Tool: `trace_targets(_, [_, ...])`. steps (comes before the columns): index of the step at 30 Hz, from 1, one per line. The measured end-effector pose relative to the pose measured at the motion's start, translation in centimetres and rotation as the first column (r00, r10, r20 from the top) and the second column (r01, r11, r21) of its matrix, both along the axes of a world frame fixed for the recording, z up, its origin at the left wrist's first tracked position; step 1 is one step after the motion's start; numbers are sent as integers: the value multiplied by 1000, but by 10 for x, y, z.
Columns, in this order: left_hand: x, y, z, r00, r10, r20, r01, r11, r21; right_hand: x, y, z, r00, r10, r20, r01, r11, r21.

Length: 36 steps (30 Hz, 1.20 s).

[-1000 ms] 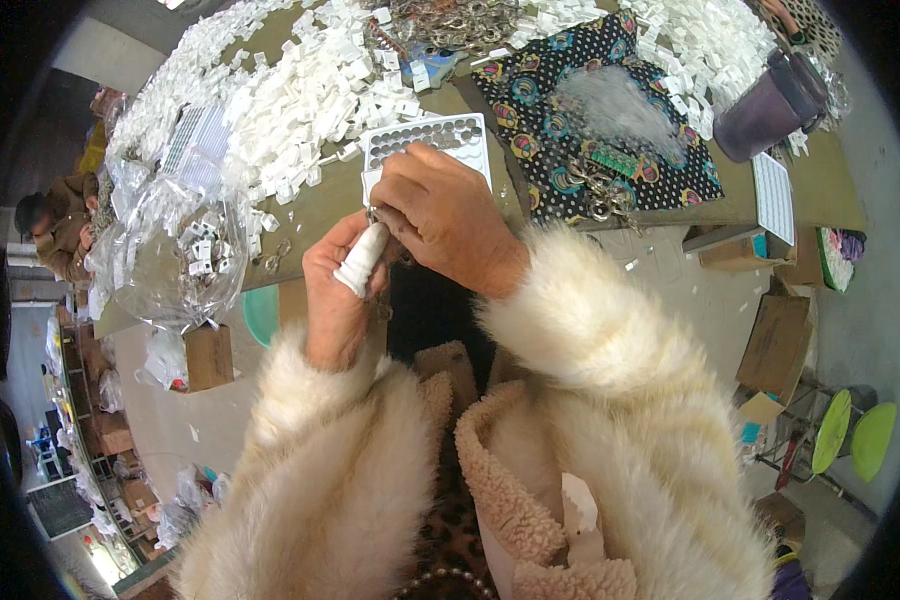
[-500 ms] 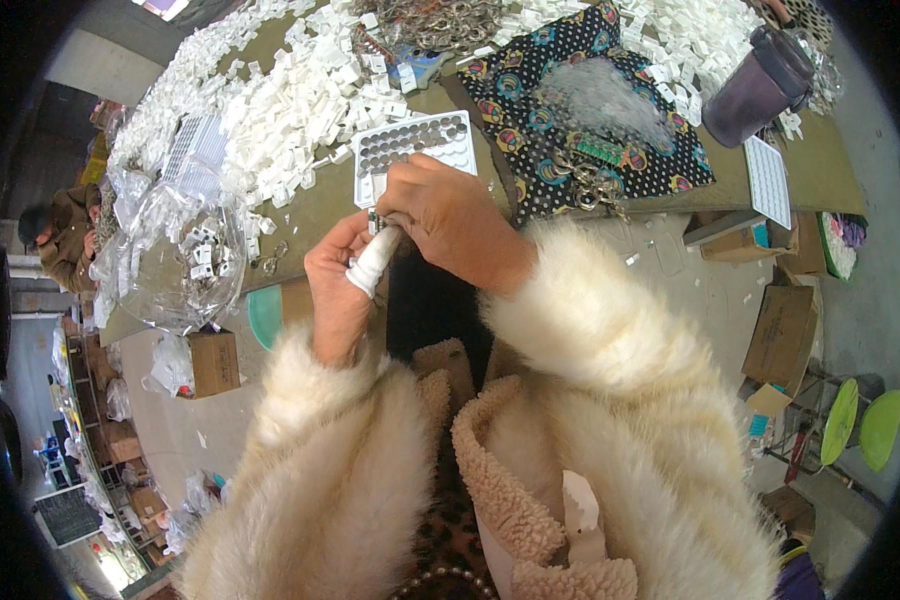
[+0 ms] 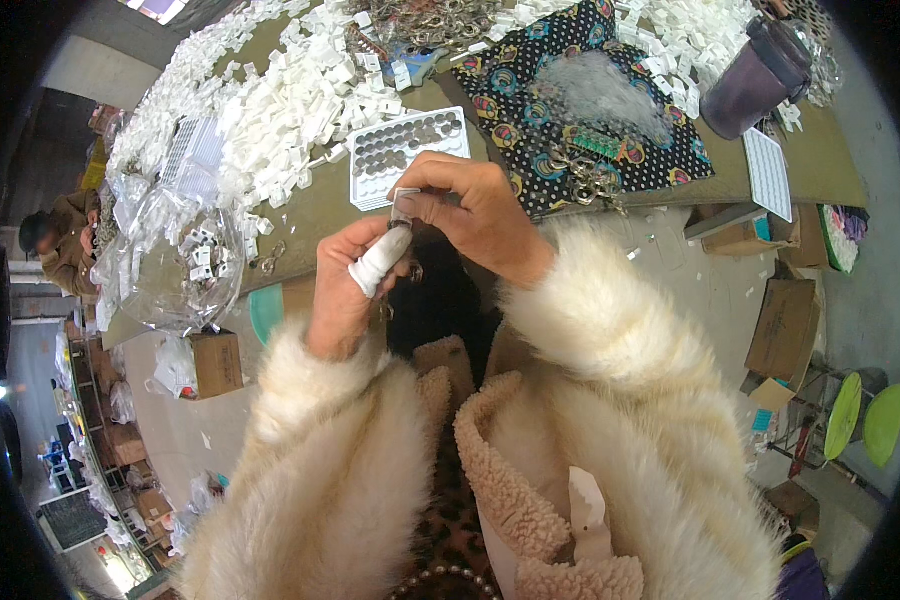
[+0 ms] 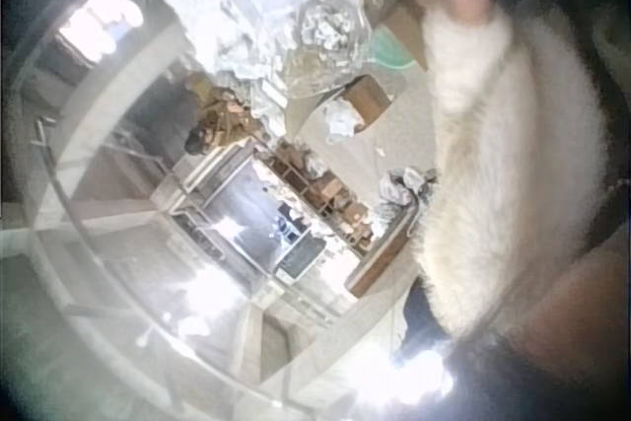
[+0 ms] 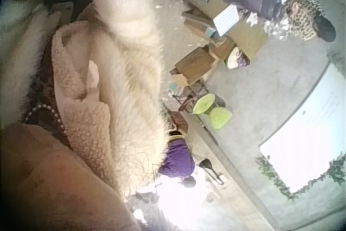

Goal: The person repeatedly picks small metal keychain parts and white plastic tags from a table, joins them together, and places the assembled units into a white tray. The process is repeated continuously with multiple items.

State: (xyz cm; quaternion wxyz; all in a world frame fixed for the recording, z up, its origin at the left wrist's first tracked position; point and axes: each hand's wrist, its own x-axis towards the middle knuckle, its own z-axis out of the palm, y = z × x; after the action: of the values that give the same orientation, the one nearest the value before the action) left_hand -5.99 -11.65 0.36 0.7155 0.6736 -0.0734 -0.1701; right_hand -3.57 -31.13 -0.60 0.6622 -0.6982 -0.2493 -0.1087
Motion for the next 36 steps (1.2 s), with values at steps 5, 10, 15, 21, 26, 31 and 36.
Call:
trace_targets(5, [9,12,-7,955,-242,-170,190,943,-275,-3,-10,2,923,280,-263,-190,928,319])
trace_targets(10, [7,7,-18,968,-144,-208,71,944,-321,-6,-1,-5,990,-96,100,96,995,8])
trace_targets(15, [1,0,-14,945,-127,-302,-14,905,-424,-9,6,-14,888,-228,399,275,959,-64])
trace_targets(21, [-4,-3,-12,912,-76,-404,-94,917,-387,-13,12,-22,697,-239,676,497,841,-215])
trace_targets(26, [-8,-8,-13,889,-100,-446,-84,923,-375,-22,10,-27,704,-259,661,531,810,-249])
trace_targets(31, [-8,-12,-13,843,-68,-533,-155,919,-363,-22,6,-26,704,-255,663,541,797,-268])
trace_targets(36, [-2,-3,-14,907,-122,-403,-101,866,-489,-8,-33,-17,731,-246,636,592,693,-411])
